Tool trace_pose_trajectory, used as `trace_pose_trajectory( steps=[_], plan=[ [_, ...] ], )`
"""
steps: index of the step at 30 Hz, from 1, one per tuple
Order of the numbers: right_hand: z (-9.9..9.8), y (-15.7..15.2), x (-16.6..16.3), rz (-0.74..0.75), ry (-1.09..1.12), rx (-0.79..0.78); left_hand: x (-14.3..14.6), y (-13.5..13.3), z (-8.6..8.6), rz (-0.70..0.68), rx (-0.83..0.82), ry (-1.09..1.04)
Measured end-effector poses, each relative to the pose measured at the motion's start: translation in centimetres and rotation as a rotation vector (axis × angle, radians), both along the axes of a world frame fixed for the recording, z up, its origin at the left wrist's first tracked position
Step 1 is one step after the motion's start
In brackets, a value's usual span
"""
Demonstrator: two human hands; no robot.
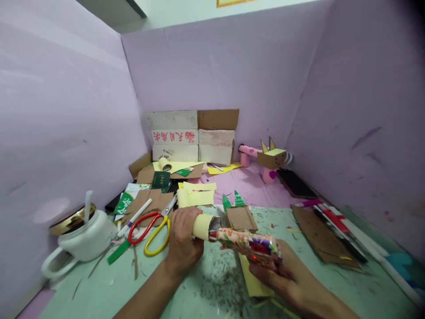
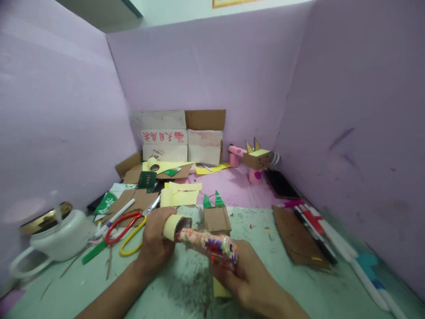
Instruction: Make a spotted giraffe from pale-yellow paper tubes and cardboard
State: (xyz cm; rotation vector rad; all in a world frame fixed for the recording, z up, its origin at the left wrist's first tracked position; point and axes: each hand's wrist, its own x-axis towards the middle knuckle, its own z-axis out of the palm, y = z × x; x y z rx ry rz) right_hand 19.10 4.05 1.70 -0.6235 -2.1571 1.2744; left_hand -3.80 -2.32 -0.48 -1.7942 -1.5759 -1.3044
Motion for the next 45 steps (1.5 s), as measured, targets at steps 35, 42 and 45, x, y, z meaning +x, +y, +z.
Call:
trace_pose_trajectory(
  steps=[35,42,45],
  plan=[
    [0.43,0.31,-0.14,-0.075,0.022,-0.087,0.45,-0.17,0.35,0.017,-0.014,0.034],
    [0.61,0.65,-0.17,-0.087,-0.024,-0.1,0.41,-0.22,0.39,0.032,-0.006,0.035],
    [0.84,0.88,-0.15,-0.086,0.002,-0.067,0.12,-0.1,0.21,0.041,0.013,0.031]
  ],
)
